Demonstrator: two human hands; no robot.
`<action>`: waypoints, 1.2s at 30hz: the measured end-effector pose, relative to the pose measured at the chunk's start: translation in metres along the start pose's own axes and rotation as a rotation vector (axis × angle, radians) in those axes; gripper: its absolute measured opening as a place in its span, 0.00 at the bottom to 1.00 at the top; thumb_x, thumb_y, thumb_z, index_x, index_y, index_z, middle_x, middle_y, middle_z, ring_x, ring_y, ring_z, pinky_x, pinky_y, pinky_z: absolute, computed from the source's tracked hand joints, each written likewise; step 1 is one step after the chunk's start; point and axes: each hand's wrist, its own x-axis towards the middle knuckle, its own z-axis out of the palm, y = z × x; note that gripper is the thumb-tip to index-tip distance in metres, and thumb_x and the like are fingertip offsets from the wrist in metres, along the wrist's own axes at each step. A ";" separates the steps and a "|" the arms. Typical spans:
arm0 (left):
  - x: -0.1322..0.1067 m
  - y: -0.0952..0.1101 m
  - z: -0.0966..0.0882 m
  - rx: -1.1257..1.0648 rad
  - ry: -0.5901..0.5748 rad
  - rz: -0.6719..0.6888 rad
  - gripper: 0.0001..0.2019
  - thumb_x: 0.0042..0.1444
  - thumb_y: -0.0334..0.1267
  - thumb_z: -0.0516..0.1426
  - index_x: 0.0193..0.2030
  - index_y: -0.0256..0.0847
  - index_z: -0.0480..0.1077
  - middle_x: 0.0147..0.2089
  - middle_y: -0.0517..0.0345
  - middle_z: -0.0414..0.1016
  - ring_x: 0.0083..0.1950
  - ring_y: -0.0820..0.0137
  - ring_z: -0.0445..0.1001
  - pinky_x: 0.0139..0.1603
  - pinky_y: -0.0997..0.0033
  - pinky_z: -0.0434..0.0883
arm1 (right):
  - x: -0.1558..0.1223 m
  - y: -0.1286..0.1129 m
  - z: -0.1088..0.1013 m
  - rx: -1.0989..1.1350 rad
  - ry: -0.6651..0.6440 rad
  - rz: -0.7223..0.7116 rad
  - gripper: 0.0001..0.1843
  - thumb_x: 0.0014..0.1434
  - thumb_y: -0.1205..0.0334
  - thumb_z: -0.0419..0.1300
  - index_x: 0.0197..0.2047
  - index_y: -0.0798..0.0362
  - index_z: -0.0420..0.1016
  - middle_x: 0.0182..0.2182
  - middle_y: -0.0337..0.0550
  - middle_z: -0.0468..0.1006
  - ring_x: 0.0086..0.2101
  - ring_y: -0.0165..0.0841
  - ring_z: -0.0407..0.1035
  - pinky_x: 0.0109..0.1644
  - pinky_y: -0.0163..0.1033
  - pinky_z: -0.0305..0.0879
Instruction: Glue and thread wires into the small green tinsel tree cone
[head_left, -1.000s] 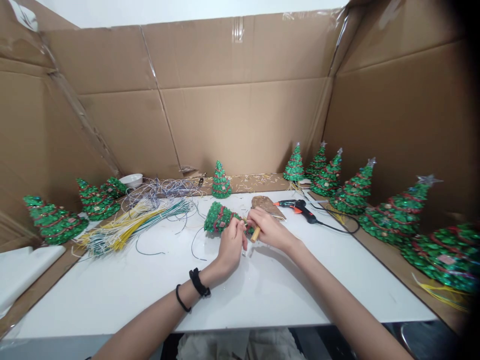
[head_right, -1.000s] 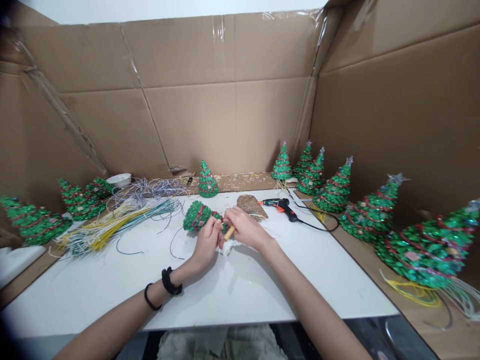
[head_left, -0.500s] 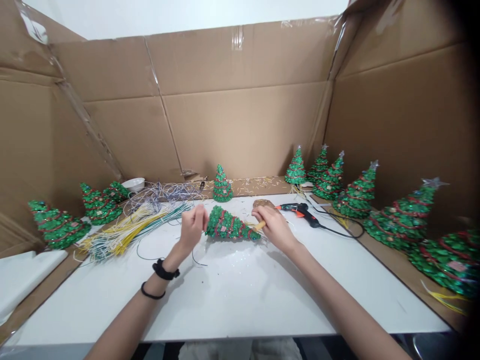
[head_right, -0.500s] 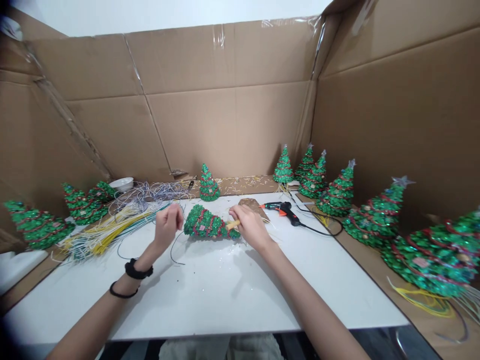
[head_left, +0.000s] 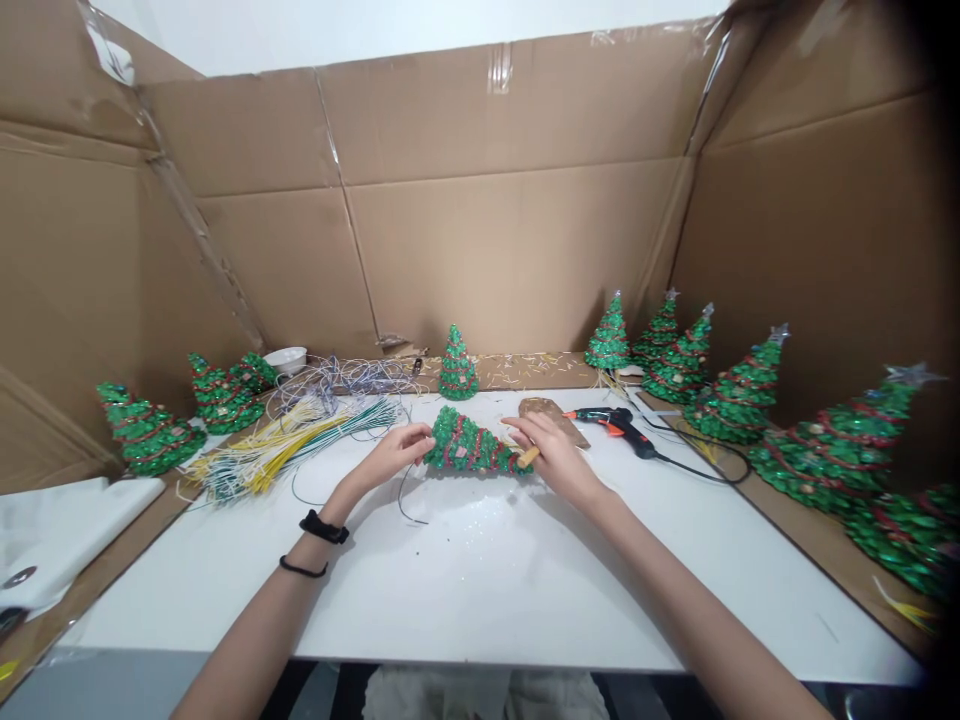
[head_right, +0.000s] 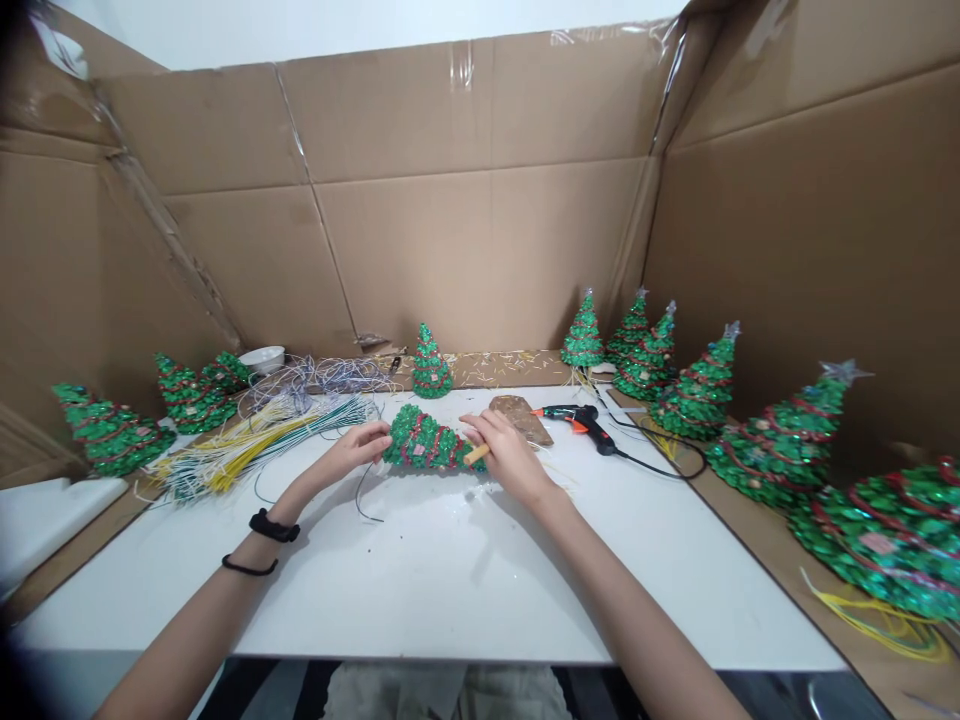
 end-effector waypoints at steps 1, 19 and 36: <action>0.000 -0.001 0.002 -0.021 -0.011 -0.004 0.13 0.56 0.48 0.53 0.29 0.40 0.64 0.21 0.65 0.62 0.24 0.75 0.62 0.27 0.76 0.58 | 0.000 0.000 0.000 -0.004 -0.005 -0.006 0.15 0.65 0.62 0.46 0.49 0.51 0.71 0.34 0.48 0.72 0.38 0.40 0.65 0.42 0.43 0.63; 0.007 0.000 0.052 -0.414 0.186 -0.161 0.22 0.53 0.57 0.54 0.23 0.39 0.59 0.15 0.68 0.59 0.12 0.78 0.61 0.13 0.79 0.50 | -0.003 -0.026 0.025 0.154 -0.021 0.139 0.08 0.63 0.61 0.51 0.36 0.51 0.70 0.32 0.43 0.76 0.33 0.32 0.69 0.37 0.34 0.61; 0.009 0.002 0.051 -0.363 0.179 -0.110 0.26 0.50 0.62 0.51 0.18 0.40 0.58 0.12 0.68 0.55 0.14 0.80 0.52 0.18 0.75 0.49 | 0.022 -0.068 0.022 -0.221 -0.205 0.342 0.07 0.57 0.69 0.53 0.37 0.51 0.71 0.32 0.41 0.76 0.33 0.32 0.69 0.32 0.33 0.50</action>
